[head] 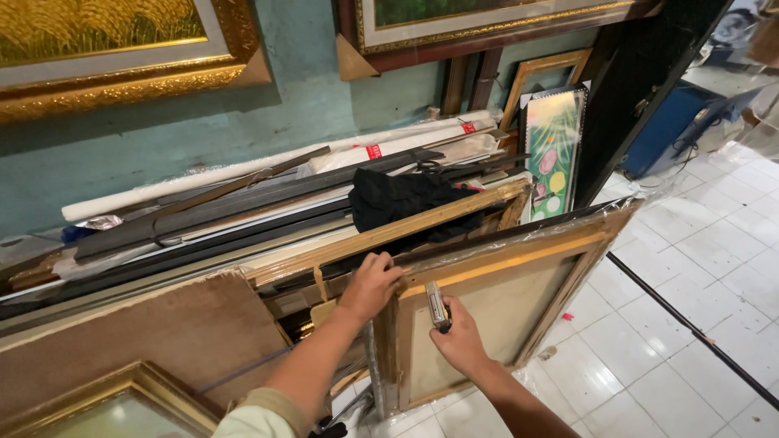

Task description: The person wraps a framed picture with plastic wrap using a handheld dispenser. They pull the wrap across the frame, press it down, and cut it with a tool. The wrapped frame is then placed on the floor.

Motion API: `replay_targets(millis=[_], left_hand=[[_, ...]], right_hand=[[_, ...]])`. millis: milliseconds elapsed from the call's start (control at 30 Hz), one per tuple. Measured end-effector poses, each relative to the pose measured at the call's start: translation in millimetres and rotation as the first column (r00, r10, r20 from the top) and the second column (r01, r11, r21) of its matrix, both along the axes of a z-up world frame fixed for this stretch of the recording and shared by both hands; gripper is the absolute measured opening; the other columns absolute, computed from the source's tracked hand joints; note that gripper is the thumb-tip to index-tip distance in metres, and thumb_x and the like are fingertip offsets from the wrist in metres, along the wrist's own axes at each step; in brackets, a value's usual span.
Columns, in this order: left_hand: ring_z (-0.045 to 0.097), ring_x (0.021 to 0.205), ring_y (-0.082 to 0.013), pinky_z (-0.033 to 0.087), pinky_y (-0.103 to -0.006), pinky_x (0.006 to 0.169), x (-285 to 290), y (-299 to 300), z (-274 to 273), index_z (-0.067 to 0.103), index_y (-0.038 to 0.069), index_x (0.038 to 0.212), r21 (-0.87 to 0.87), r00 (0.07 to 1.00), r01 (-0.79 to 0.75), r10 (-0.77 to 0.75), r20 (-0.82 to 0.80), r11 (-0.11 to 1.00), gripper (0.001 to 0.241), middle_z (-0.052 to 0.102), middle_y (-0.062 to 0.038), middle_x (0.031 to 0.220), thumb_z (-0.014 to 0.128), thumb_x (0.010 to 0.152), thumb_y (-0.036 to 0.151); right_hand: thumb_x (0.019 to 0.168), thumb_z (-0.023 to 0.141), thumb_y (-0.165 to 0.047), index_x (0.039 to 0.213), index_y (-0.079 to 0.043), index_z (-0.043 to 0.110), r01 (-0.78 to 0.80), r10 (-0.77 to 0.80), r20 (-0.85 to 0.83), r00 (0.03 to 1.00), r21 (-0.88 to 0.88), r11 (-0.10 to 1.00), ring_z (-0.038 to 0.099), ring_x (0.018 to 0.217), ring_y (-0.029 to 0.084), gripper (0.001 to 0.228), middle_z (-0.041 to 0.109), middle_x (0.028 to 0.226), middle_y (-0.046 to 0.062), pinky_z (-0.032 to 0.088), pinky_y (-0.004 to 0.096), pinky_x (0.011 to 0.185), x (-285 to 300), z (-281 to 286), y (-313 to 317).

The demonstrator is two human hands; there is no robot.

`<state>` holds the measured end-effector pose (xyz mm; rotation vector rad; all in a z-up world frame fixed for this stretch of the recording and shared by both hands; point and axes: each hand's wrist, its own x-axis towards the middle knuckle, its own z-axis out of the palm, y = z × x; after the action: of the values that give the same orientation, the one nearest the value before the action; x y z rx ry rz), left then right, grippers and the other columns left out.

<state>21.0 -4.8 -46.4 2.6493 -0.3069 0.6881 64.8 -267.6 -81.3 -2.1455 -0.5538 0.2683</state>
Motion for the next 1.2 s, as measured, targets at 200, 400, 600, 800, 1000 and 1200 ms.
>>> replay_targets(millis=[200,400,600,800,1000,1200], left_hand=[[0.056,0.105,-0.0338,0.049,-0.0481,0.057,-5.2,22.8,-8.5,0.067,0.006,0.107,0.212,0.998,0.048,-0.053,0.018,0.976,0.022,0.061,-0.014,0.110,0.076,0.090,-0.004],[0.056,0.109,-0.0366,0.059,-0.0457,0.070,-28.4,13.6,7.8,0.069,0.003,0.103,0.155,0.968,0.104,-0.135,0.212,0.983,0.014,0.062,-0.017,0.109,0.077,0.107,0.014],[0.065,0.120,-0.0332,0.064,-0.0504,0.097,-48.9,-3.5,0.1,0.071,0.007,0.096,-0.249,0.953,-0.302,0.292,-0.078,0.920,0.019,0.059,-0.013,0.135,0.078,0.104,0.023],[0.071,0.091,-0.0215,0.052,-0.0366,0.083,-29.2,10.5,-10.6,0.066,0.011,0.077,-0.603,0.907,-0.405,0.385,-0.171,0.687,0.029,0.066,-0.001,0.099,0.090,0.091,0.019],[0.065,0.091,-0.0228,0.053,-0.0401,0.080,-38.6,7.9,-12.4,0.060,0.015,0.088,-0.559,0.931,-0.323,0.363,-0.042,0.763,0.030,0.059,-0.001,0.108,0.089,0.092,0.013],[0.076,0.125,-0.0305,0.056,-0.0461,0.106,-39.1,18.7,-5.7,0.080,0.018,0.131,-0.519,0.941,-0.336,0.260,-0.217,0.786,0.036,0.082,-0.005,0.133,0.081,0.096,0.027]], right_hand=[[0.083,0.076,-0.016,0.138,-0.014,0.062,-0.094,0.092,0.090,0.992,0.009,0.996,0.066,0.093,0.025,0.057,0.070,0.108,0.007,0.052,0.040,0.086,4.0,-8.1,6.6],[0.081,0.073,-0.014,0.135,-0.014,0.063,-0.184,0.179,0.141,0.974,0.025,0.983,0.066,0.091,0.025,0.055,0.069,0.108,0.006,0.052,0.038,0.085,1.6,6.6,9.5],[0.081,0.077,-0.018,0.140,-0.014,0.061,-0.263,0.264,0.161,0.951,-0.029,0.964,0.071,0.113,0.030,0.062,0.073,0.128,0.010,0.054,0.040,0.099,10.3,4.4,13.6],[0.084,0.072,-0.019,0.140,-0.012,0.061,-0.347,0.374,0.231,0.898,-0.152,0.926,0.066,0.122,0.033,0.058,0.069,0.135,0.013,0.053,0.045,0.104,6.4,18.8,28.9],[0.083,0.079,-0.044,0.128,-0.011,0.062,-0.287,0.435,0.339,0.834,-0.408,0.867,0.062,0.112,0.035,0.059,0.068,0.121,0.012,0.056,0.051,0.086,-0.5,29.9,46.8],[0.088,0.070,-0.054,0.138,-0.011,0.062,-0.303,0.447,0.295,0.844,-0.423,0.854,0.067,0.118,0.037,0.067,0.069,0.135,0.015,0.059,0.053,0.088,-3.2,41.5,57.9]])
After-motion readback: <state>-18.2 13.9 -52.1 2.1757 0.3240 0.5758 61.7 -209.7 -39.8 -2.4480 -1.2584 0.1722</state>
